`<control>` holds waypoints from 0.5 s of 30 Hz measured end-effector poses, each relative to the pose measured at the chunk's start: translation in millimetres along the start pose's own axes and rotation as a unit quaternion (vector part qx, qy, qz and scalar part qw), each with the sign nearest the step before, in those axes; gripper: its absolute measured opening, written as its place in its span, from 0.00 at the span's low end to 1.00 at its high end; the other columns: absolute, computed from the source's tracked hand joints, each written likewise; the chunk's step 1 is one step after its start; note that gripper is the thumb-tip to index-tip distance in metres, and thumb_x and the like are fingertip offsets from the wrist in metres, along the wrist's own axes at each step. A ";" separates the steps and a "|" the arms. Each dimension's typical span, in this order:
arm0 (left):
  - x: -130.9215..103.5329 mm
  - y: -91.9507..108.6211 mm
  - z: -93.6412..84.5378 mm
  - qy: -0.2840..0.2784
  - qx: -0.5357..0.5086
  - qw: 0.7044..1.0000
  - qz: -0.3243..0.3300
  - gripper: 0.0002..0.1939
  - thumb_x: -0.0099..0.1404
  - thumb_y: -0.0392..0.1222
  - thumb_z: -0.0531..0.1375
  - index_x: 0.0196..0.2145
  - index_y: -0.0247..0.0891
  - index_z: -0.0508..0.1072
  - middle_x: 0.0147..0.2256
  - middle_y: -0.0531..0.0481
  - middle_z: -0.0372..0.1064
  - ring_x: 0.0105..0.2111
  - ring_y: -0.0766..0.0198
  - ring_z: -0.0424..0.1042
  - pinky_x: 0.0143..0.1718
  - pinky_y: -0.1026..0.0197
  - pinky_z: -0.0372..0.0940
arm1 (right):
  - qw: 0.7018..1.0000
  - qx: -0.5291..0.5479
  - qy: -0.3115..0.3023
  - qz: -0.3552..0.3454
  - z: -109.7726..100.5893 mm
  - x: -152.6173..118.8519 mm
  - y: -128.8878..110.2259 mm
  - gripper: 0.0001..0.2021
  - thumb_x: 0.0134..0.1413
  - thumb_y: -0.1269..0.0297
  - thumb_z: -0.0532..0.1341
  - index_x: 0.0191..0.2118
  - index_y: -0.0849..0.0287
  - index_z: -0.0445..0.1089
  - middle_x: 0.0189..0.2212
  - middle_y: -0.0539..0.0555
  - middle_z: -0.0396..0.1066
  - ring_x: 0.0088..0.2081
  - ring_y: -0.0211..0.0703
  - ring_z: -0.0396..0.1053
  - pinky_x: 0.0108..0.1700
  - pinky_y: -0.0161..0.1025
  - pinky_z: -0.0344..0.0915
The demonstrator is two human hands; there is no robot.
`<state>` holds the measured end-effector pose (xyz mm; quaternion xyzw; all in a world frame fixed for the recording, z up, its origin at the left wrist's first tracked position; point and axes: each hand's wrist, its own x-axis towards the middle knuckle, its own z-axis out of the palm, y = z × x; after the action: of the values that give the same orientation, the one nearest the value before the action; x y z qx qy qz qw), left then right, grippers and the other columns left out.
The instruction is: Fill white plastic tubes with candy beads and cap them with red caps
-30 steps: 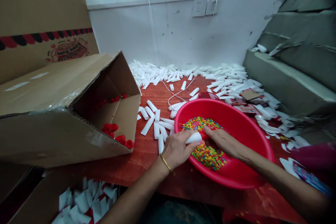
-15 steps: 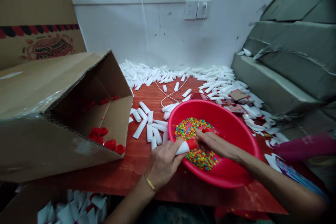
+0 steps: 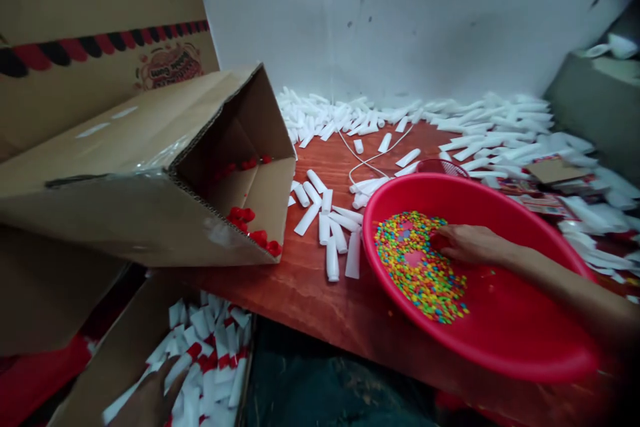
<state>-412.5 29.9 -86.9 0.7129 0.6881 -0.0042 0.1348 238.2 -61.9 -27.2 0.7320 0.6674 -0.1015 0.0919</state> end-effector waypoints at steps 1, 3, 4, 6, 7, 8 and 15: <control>-0.1 3.6 1.0 0.006 0.010 1.000 0.016 0.19 0.58 0.52 0.49 0.39 0.41 0.71 0.34 0.48 0.74 0.38 0.49 0.72 0.41 0.47 0.65 | 1.000 -0.019 -0.006 0.003 -1.7 -0.1 -5.4 0.08 0.49 0.67 0.58 0.37 0.62 0.69 0.33 0.61 0.72 0.33 0.51 0.70 0.27 0.38 0.60; 2.8 33.4 1.9 0.029 0.007 0.995 0.092 0.21 0.59 0.50 0.49 0.43 0.35 0.70 0.40 0.41 0.72 0.42 0.50 0.70 0.45 0.49 0.64 | 0.999 -0.053 -0.009 0.002 -7.1 -0.8 -18.9 0.10 0.50 0.68 0.57 0.38 0.64 0.68 0.35 0.65 0.70 0.35 0.55 0.70 0.28 0.40 0.60; 5.2 58.2 1.8 0.042 -0.003 0.988 0.149 0.21 0.60 0.50 0.49 0.45 0.34 0.69 0.43 0.40 0.71 0.43 0.52 0.70 0.46 0.51 0.63 | 0.998 -0.068 -0.001 -0.003 -9.7 -0.6 -26.7 0.10 0.50 0.69 0.56 0.39 0.64 0.67 0.36 0.65 0.70 0.36 0.55 0.69 0.29 0.41 0.60; 10.1 119.9 0.4 0.074 -0.044 0.956 0.280 0.18 0.63 0.46 0.49 0.47 0.38 0.68 0.45 0.44 0.69 0.44 0.58 0.69 0.48 0.56 0.62 | 0.994 -0.105 0.013 -0.021 -13.2 1.9 -43.5 0.10 0.52 0.74 0.53 0.40 0.64 0.67 0.37 0.65 0.70 0.36 0.54 0.69 0.30 0.40 0.60; 12.8 153.3 -0.5 0.079 -0.051 0.934 0.344 0.17 0.64 0.42 0.48 0.48 0.40 0.67 0.47 0.45 0.68 0.46 0.60 0.67 0.50 0.56 0.60 | 0.992 -0.119 0.021 -0.031 -13.8 4.0 -52.1 0.11 0.52 0.76 0.51 0.40 0.64 0.67 0.37 0.64 0.70 0.36 0.53 0.69 0.30 0.40 0.60; 15.9 185.9 -1.5 0.083 -0.048 0.910 0.404 0.18 0.64 0.37 0.47 0.50 0.41 0.66 0.49 0.46 0.66 0.48 0.60 0.65 0.51 0.56 0.59 | 0.992 -0.120 0.027 -0.043 -13.7 6.3 -60.5 0.12 0.53 0.78 0.50 0.40 0.64 0.67 0.36 0.64 0.70 0.36 0.51 0.69 0.31 0.39 0.59; 50.0 312.7 2.6 0.025 0.038 0.800 0.598 0.18 0.63 0.32 0.51 0.49 0.47 0.66 0.54 0.46 0.58 0.45 0.57 0.64 0.44 0.53 0.62 | 0.989 0.099 -0.003 -0.114 -11.4 8.6 -93.5 0.04 0.50 0.69 0.57 0.34 0.60 0.66 0.29 0.53 0.69 0.28 0.40 0.65 0.27 0.33 0.56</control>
<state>-102.2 73.2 -40.7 0.9873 0.1271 0.0684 0.0660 146.2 -41.9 -18.6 0.6565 0.7328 -0.1789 0.0090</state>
